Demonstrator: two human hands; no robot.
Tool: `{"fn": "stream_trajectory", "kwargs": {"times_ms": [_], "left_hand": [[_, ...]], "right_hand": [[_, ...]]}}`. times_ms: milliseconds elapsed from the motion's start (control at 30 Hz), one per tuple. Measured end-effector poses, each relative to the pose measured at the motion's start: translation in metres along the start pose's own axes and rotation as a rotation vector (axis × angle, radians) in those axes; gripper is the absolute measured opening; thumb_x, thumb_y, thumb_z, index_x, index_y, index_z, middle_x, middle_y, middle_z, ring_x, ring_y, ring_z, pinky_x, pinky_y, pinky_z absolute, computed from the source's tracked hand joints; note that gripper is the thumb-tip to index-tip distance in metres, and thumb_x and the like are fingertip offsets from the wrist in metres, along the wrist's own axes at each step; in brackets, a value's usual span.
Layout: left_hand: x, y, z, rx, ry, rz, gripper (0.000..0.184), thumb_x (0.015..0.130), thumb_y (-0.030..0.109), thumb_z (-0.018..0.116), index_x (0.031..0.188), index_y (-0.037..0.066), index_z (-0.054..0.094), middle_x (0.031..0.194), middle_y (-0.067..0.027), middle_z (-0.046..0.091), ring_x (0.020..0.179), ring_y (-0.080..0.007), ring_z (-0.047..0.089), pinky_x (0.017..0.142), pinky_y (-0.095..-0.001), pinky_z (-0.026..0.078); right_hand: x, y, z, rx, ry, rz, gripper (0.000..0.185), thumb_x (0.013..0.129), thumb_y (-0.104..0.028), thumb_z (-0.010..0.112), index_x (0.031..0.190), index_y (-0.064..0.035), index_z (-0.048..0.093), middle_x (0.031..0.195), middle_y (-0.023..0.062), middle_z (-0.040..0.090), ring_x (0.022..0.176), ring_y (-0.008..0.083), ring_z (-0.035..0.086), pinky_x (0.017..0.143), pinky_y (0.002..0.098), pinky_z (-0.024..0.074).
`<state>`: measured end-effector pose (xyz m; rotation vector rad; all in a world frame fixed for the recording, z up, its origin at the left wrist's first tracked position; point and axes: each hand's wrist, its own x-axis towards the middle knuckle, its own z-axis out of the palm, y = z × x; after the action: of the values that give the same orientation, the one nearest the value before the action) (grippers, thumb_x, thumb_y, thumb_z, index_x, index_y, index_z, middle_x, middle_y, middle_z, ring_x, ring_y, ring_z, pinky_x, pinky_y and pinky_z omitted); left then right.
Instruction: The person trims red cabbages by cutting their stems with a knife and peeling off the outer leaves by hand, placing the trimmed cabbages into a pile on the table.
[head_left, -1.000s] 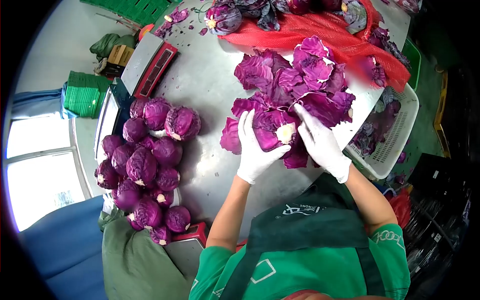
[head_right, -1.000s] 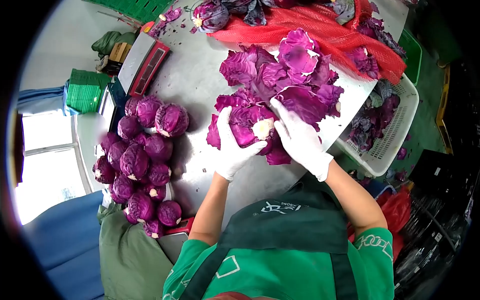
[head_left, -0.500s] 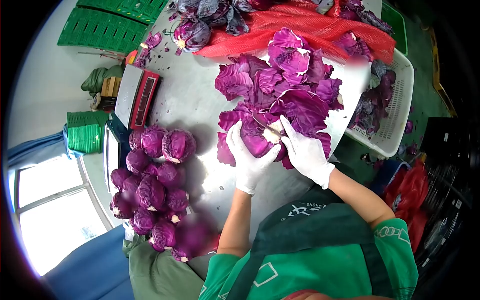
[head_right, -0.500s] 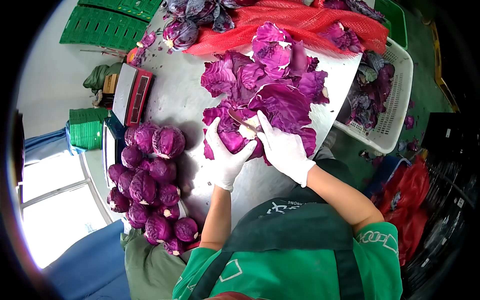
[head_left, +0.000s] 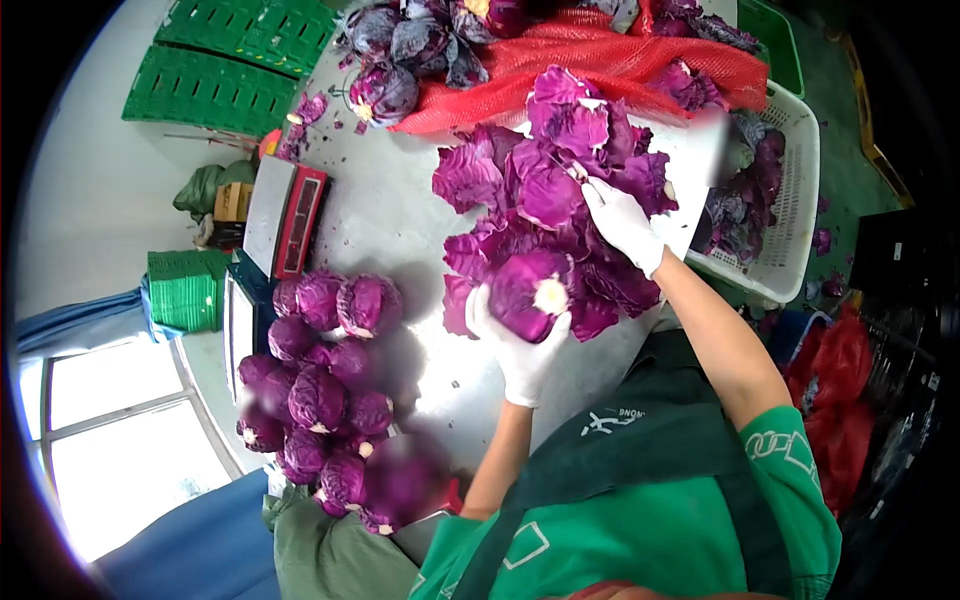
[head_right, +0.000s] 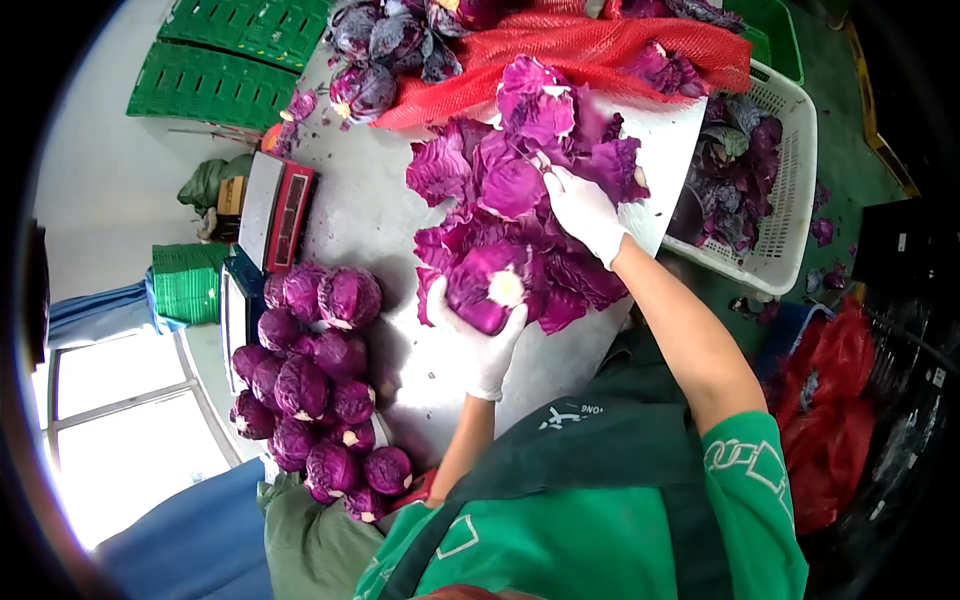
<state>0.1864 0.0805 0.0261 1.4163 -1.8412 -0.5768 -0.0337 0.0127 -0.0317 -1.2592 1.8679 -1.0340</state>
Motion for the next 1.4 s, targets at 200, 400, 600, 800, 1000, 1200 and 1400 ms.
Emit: {"fn": "stream_trajectory", "kwargs": {"times_ms": [200,400,600,800,1000,1200,1400], "left_hand": [[0.004,0.0,-0.015,-0.105,0.038,-0.345,0.105,0.069,0.022,0.088,0.148,-0.002,0.024,0.144,-0.0168,0.031,0.137,-0.0296,0.031,0.117,-0.0417,0.024],[0.006,-0.002,-0.013,-0.157,0.005,-0.365,0.105,0.07,0.023,0.089,0.149,-0.003,0.024,0.145,-0.0168,0.03,0.138,-0.0296,0.03,0.118,-0.0419,0.023],[0.007,-0.001,-0.009,-0.032,0.076,-0.294,0.1,0.068,0.027,0.089,0.144,-0.003,0.032,0.138,-0.0188,0.041,0.131,-0.0301,0.041,0.112,-0.0413,0.032],[0.005,0.0,0.004,0.007,0.232,-0.226,0.095,0.065,0.029,0.09,0.14,-0.004,0.042,0.132,-0.0201,0.053,0.123,-0.0305,0.052,0.107,-0.0405,0.041],[-0.003,0.006,0.005,-0.024,0.131,-0.299,0.106,0.068,0.02,0.089,0.147,-0.001,0.023,0.143,-0.0183,0.029,0.138,-0.031,0.028,0.117,-0.0448,0.022],[0.002,-0.001,0.003,-0.032,0.281,-0.278,0.097,0.069,0.03,0.088,0.143,-0.003,0.036,0.138,-0.0204,0.046,0.128,-0.0312,0.046,0.111,-0.0432,0.035],[0.03,0.008,-0.045,0.344,-0.107,0.122,0.098,0.072,0.024,0.084,0.148,-0.003,0.029,0.146,-0.0255,0.032,0.139,-0.0392,0.032,0.116,-0.0473,0.026]], "right_hand": [[-0.066,-0.056,-0.017,-0.035,-0.083,0.012,0.059,0.103,-0.033,0.042,0.153,-0.0075,0.025,0.077,0.0283,0.064,0.068,0.043,0.065,0.061,0.0523,0.0498],[-0.116,-0.062,0.002,-0.149,-0.319,-0.13,0.07,0.101,-0.029,0.048,0.157,-0.0082,0.011,0.097,0.0197,0.07,0.069,0.0368,0.068,0.06,0.0478,0.0543],[-0.105,-0.058,0.011,-0.281,-0.351,-0.209,0.068,0.102,-0.03,0.045,0.157,-0.0096,0.01,0.091,0.0168,0.071,0.065,0.034,0.068,0.058,0.0447,0.0556],[-0.096,-0.046,0.027,0.072,-0.053,-0.246,0.059,0.103,-0.029,0.046,0.155,-0.0164,0.023,0.099,0.0146,0.073,0.071,0.0364,0.069,0.062,0.0451,0.0556],[-0.053,0.018,0.033,-0.057,0.362,-0.097,0.053,0.105,-0.037,0.041,0.151,-0.011,0.035,0.103,0.0232,0.07,0.085,0.0384,0.069,0.071,0.0442,0.0543],[-0.078,-0.067,-0.01,-0.005,-0.187,-0.021,0.098,0.086,-0.038,0.075,0.159,-0.0168,0.013,0.119,0.0135,0.059,0.085,0.0195,0.061,0.081,0.0332,0.0512],[-0.059,-0.068,-0.005,0.022,-0.443,-0.265,0.075,0.088,-0.036,0.07,0.153,-0.0274,0.034,0.147,0.0151,0.049,0.118,0.0311,0.06,0.1,0.04,0.0485]]}}
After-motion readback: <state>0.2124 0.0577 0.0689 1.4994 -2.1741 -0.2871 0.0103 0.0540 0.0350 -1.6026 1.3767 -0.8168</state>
